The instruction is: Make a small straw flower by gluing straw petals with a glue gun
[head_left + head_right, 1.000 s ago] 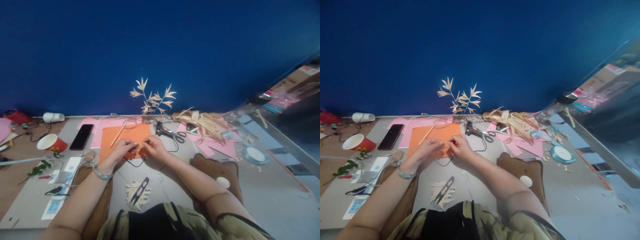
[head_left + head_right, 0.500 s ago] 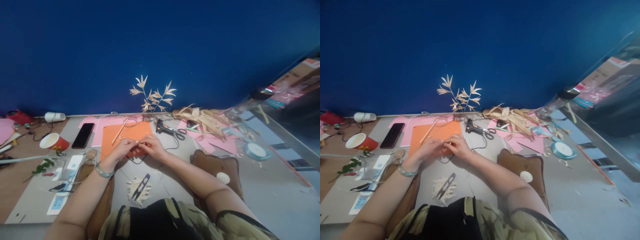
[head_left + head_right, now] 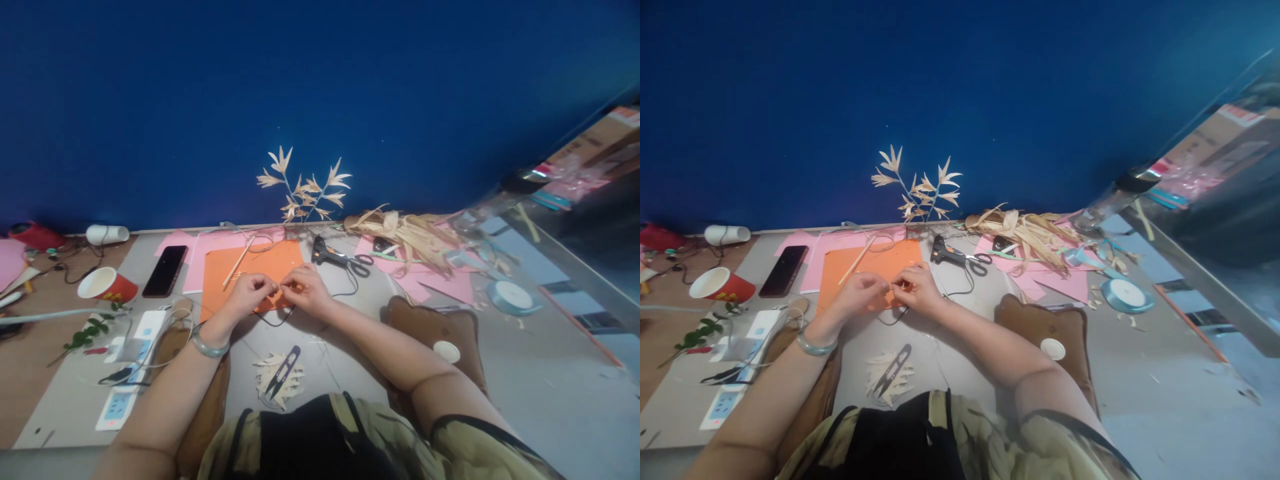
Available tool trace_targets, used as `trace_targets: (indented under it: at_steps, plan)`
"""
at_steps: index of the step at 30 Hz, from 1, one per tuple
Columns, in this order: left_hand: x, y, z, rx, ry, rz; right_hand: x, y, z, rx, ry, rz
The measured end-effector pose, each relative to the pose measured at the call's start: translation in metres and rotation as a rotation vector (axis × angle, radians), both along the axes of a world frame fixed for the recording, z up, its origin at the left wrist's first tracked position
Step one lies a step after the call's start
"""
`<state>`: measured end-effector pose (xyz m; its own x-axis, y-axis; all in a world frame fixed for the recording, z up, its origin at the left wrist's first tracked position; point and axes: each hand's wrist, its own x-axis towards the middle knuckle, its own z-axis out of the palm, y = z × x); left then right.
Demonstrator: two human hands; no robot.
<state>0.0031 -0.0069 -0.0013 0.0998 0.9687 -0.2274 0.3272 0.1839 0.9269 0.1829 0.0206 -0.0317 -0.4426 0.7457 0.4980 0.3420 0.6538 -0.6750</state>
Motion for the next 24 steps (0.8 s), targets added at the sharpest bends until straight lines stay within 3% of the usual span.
trace_targets:
  at_steps: [8, 18, 24]
  plan:
    - [-0.0015, -0.0004, -0.0002, 0.098, 0.022, 0.019, -0.0004, 0.0012, 0.0033, -0.021, 0.058, -0.017]
    - [-0.0061, 0.0025, -0.0074, 0.144, -0.005, 0.003, -0.0007, -0.0002, 0.0036, -0.174, 0.123, -0.027]
    - [-0.0053, 0.0017, -0.0052, 0.151, 0.017, -0.029, 0.0006, -0.0009, 0.0066, -0.155, 0.054, -0.008]
